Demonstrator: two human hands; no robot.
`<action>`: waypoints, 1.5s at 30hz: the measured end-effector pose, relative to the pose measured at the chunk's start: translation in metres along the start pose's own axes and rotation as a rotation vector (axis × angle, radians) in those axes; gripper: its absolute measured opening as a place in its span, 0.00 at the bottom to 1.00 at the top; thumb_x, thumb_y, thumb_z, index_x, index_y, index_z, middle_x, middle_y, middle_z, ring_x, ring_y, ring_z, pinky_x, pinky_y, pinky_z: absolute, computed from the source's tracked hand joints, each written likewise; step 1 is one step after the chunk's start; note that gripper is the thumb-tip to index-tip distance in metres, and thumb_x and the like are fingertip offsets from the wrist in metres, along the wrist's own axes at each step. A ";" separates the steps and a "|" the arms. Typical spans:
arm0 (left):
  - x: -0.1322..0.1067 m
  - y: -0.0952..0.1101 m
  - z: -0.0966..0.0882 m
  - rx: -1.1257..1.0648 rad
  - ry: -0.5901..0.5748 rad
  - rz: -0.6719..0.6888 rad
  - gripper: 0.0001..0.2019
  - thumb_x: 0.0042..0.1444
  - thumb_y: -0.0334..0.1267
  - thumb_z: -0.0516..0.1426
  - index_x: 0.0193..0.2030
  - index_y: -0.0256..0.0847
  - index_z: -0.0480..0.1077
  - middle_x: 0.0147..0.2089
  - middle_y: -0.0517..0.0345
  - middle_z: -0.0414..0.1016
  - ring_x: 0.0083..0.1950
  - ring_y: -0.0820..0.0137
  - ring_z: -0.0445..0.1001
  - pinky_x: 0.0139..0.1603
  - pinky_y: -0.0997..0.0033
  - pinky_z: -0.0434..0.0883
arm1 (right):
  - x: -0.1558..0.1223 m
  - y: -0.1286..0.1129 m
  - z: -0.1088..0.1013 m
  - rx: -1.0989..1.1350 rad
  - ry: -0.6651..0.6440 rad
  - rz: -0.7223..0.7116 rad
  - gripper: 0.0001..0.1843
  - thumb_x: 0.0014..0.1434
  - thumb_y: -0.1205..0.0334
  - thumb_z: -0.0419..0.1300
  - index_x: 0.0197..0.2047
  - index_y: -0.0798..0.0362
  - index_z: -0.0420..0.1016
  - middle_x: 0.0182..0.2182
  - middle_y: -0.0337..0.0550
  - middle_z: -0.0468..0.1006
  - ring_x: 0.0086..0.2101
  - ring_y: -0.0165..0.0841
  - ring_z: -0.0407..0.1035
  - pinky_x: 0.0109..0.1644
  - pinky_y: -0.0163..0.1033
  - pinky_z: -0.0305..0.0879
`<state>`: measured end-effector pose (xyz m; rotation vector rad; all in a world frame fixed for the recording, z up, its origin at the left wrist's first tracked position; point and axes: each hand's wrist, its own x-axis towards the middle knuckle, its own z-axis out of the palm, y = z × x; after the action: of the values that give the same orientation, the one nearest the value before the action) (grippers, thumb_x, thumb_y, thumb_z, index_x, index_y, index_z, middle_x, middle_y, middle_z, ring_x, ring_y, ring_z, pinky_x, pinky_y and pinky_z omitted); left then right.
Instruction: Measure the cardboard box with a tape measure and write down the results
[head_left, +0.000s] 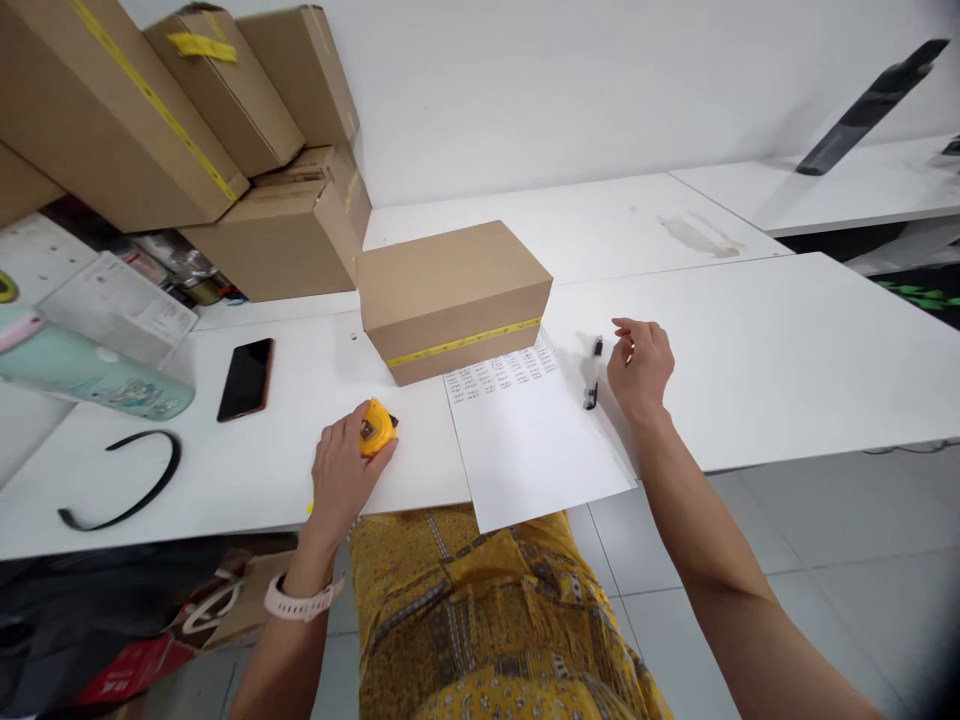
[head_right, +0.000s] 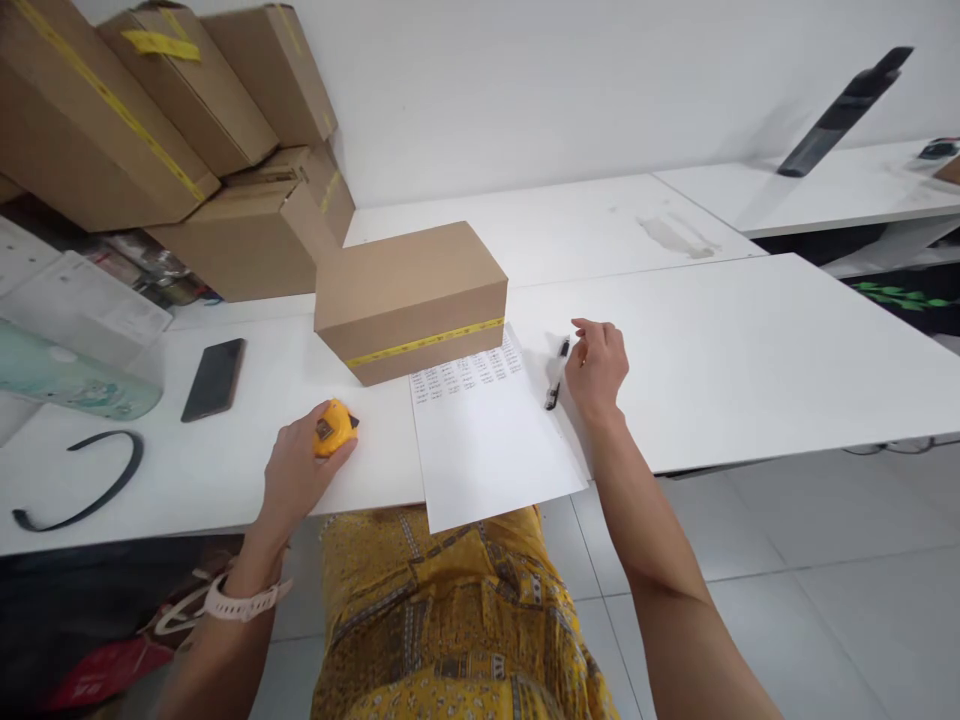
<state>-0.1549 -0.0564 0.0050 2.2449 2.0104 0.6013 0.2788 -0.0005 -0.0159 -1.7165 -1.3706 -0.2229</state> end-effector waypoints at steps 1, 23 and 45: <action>-0.002 0.004 0.001 -0.049 -0.002 -0.025 0.28 0.62 0.48 0.57 0.66 0.38 0.65 0.56 0.41 0.76 0.58 0.48 0.72 0.61 0.45 0.69 | -0.005 -0.013 -0.006 0.050 0.001 -0.030 0.21 0.61 0.72 0.48 0.49 0.52 0.78 0.41 0.55 0.79 0.44 0.44 0.71 0.47 0.48 0.67; -0.009 0.072 -0.077 -0.930 -0.526 0.020 0.30 0.51 0.47 0.63 0.61 0.44 0.66 0.50 0.50 0.79 0.44 0.61 0.79 0.42 0.63 0.75 | -0.018 -0.118 -0.062 1.039 -1.060 0.218 0.27 0.59 0.35 0.65 0.27 0.51 0.69 0.24 0.37 0.69 0.26 0.29 0.64 0.32 0.38 0.66; 0.186 -0.026 -0.118 -0.926 -0.445 -0.093 0.24 0.48 0.56 0.66 0.44 0.37 0.79 0.44 0.47 0.81 0.35 0.67 0.74 0.30 0.72 0.68 | 0.148 -0.105 0.068 0.670 -0.540 0.535 0.16 0.67 0.52 0.58 0.30 0.51 0.68 0.28 0.41 0.73 0.30 0.31 0.66 0.33 0.36 0.65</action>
<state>-0.2056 0.1035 0.1509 1.5287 1.2271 0.7313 0.2187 0.1489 0.0926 -1.5212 -1.0953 0.9547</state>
